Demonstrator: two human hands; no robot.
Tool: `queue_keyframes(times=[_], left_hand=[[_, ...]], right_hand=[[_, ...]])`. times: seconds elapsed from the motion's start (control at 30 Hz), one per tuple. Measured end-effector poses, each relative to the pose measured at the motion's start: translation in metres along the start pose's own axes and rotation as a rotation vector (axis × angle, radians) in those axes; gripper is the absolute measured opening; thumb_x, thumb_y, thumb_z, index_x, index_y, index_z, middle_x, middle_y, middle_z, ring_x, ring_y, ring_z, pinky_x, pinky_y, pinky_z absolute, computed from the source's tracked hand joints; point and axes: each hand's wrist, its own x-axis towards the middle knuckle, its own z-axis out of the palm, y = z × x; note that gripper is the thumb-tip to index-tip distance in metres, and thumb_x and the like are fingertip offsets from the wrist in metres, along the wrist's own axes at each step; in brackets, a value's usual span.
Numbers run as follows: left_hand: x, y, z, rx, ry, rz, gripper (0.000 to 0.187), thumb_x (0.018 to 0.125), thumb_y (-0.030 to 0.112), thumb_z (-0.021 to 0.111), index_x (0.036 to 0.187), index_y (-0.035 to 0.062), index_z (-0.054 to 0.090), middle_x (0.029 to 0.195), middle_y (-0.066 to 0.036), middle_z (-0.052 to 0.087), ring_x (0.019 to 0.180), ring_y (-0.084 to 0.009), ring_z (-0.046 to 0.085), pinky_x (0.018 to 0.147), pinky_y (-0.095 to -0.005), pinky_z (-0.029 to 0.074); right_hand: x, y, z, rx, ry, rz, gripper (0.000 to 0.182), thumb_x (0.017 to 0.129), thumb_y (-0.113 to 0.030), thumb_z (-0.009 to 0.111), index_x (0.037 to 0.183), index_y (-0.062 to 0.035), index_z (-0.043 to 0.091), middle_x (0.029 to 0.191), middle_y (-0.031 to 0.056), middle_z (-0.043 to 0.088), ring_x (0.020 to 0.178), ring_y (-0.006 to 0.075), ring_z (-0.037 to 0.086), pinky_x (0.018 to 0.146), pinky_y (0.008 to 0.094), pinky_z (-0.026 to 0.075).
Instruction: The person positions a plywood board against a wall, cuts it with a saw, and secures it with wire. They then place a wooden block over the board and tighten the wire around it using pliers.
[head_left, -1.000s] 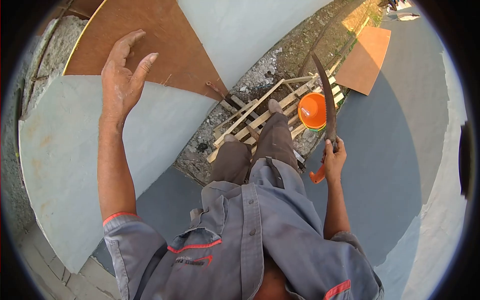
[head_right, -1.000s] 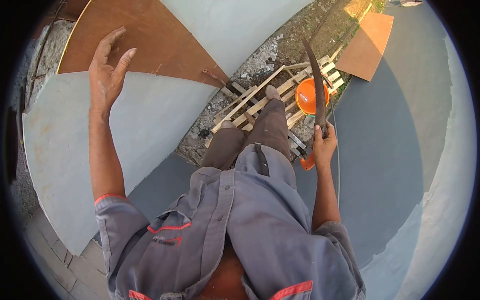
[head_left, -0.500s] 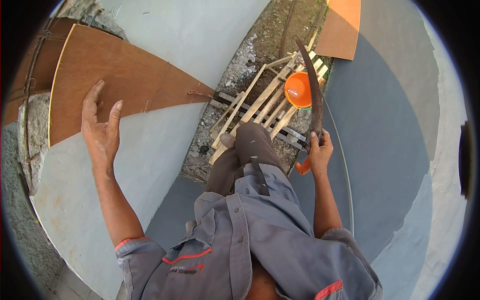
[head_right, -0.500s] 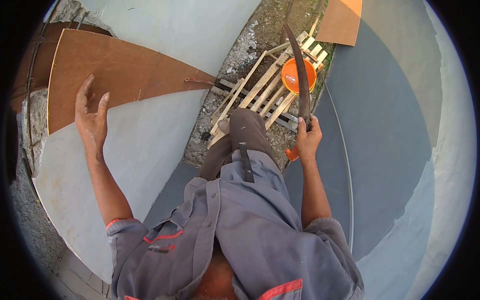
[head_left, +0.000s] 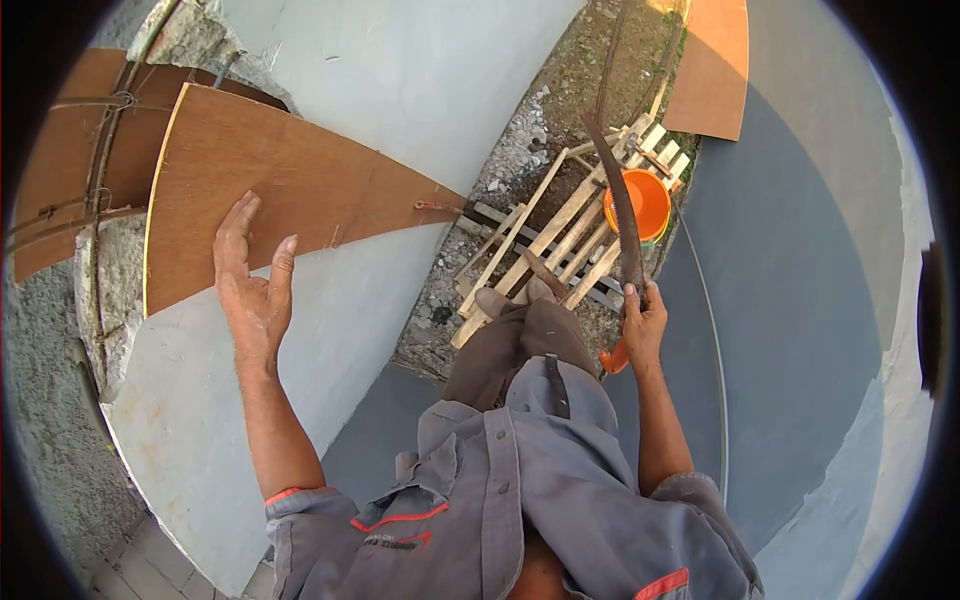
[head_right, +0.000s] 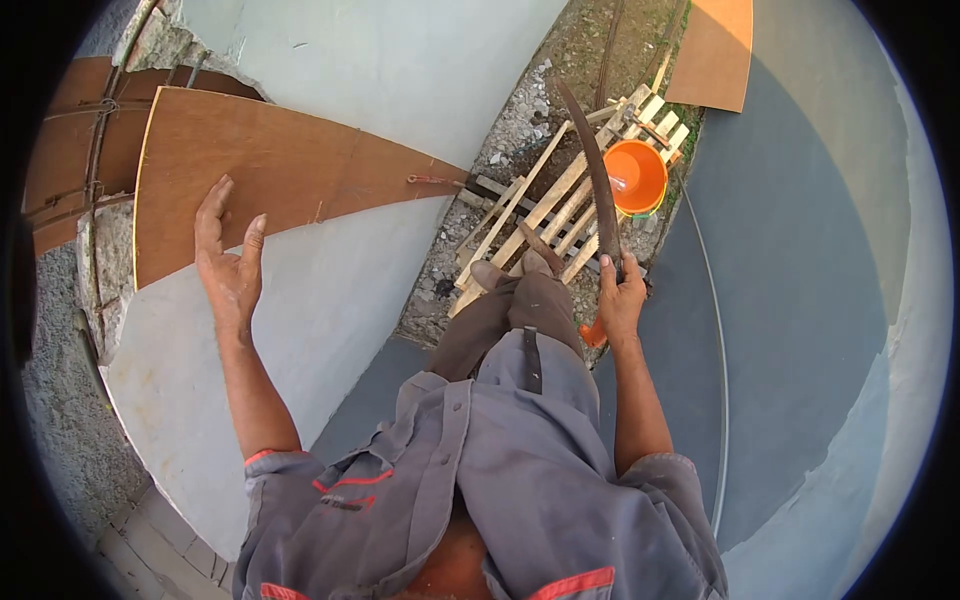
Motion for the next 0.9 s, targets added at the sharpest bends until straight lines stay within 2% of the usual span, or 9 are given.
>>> queue_keyframes(times=[0.07,0.2,0.3,0.37,0.5,0.6,0.67,0.77,0.9], left_hand=[[-0.001,0.005,0.001,0.037,0.02,-0.003,0.045,0.089,0.014,0.07,0.131,0.0051,0.056,0.138,-0.014,0.055,0.127,-0.0297,0.051,0.103,-0.0424,0.044],[0.006,0.025,0.003,0.169,-0.03,-0.043,0.037,0.088,0.013,0.07,0.124,0.0043,0.062,0.133,-0.015,0.057,0.125,-0.0323,0.052,0.104,-0.0436,0.044],[0.024,0.031,0.012,0.174,-0.099,0.039,0.036,0.087,0.01,0.069,0.122,0.0052,0.062,0.132,-0.014,0.058,0.125,-0.033,0.052,0.105,-0.0439,0.043],[0.051,0.039,0.019,0.328,-0.148,0.282,0.035,0.086,0.008,0.069,0.12,0.0058,0.063,0.13,-0.013,0.059,0.123,-0.0344,0.053,0.105,-0.045,0.042],[0.102,0.038,0.052,0.509,-0.265,0.379,0.033,0.086,0.009,0.069,0.119,0.0055,0.063,0.127,-0.012,0.059,0.12,-0.0349,0.054,0.104,-0.0447,0.043],[0.129,0.025,0.085,0.624,-0.388,0.454,0.023,0.085,0.01,0.068,0.107,0.0038,0.066,0.118,-0.014,0.064,0.114,-0.0317,0.057,0.101,-0.042,0.044],[0.139,0.026,0.103,0.959,-0.738,0.36,0.018,0.084,0.012,0.067,0.101,0.0053,0.068,0.107,-0.013,0.068,0.107,-0.0296,0.061,0.092,-0.0396,0.047],[0.138,0.007,0.131,1.061,-0.759,0.417,0.01,0.083,0.012,0.065,0.09,0.0059,0.069,0.094,-0.012,0.07,0.097,-0.0271,0.065,0.083,-0.038,0.05],[0.143,-0.002,0.154,1.119,-0.774,0.37,0.01,0.083,0.012,0.065,0.078,0.0061,0.071,0.088,-0.012,0.07,0.088,-0.026,0.067,0.073,-0.0367,0.053]], right_hand=[[0.002,-0.024,0.007,0.205,-0.177,0.23,0.02,0.1,-0.02,0.058,0.112,-0.0031,0.058,0.068,-0.0028,0.052,0.051,0.0042,0.046,0.043,0.0213,0.037],[0.003,-0.052,0.044,0.471,-0.357,0.166,0.014,0.101,-0.016,0.054,0.106,-0.0032,0.056,0.074,0.0001,0.055,0.054,0.006,0.05,0.047,0.0218,0.042],[0.001,-0.06,0.079,0.453,-0.448,0.151,0.02,0.101,-0.012,0.051,0.118,-0.001,0.053,0.082,0.0028,0.057,0.057,0.0071,0.053,0.05,0.022,0.044],[-0.003,-0.071,0.1,0.501,-0.566,0.122,0.035,0.101,-0.011,0.048,0.134,0.0006,0.045,0.082,0.0033,0.057,0.055,0.0072,0.052,0.048,0.022,0.044],[-0.017,-0.09,0.13,0.689,-0.695,0.266,0.053,0.102,-0.01,0.046,0.153,-0.0109,0.03,0.081,0.0032,0.056,0.049,0.0054,0.048,0.043,0.0221,0.043],[-0.026,-0.09,0.146,0.692,-0.757,0.316,0.057,0.102,-0.009,0.045,0.155,-0.018,0.027,0.08,0.0025,0.055,0.051,0.0055,0.049,0.045,0.0227,0.045],[-0.028,-0.093,0.148,0.664,-0.773,0.329,0.059,0.101,-0.009,0.045,0.156,-0.0189,0.025,0.079,0.0023,0.054,0.052,0.0056,0.048,0.046,0.023,0.046],[-0.029,-0.085,0.144,0.694,-0.795,0.361,0.063,0.101,-0.008,0.046,0.157,-0.0209,0.021,0.079,0.0019,0.053,0.053,0.0063,0.047,0.048,0.0232,0.047],[-0.006,-0.057,0.131,0.801,-0.743,0.37,0.062,0.1,-0.003,0.046,0.156,-0.0182,0.023,0.081,0.0035,0.054,0.056,0.0078,0.049,0.048,0.0239,0.047]])
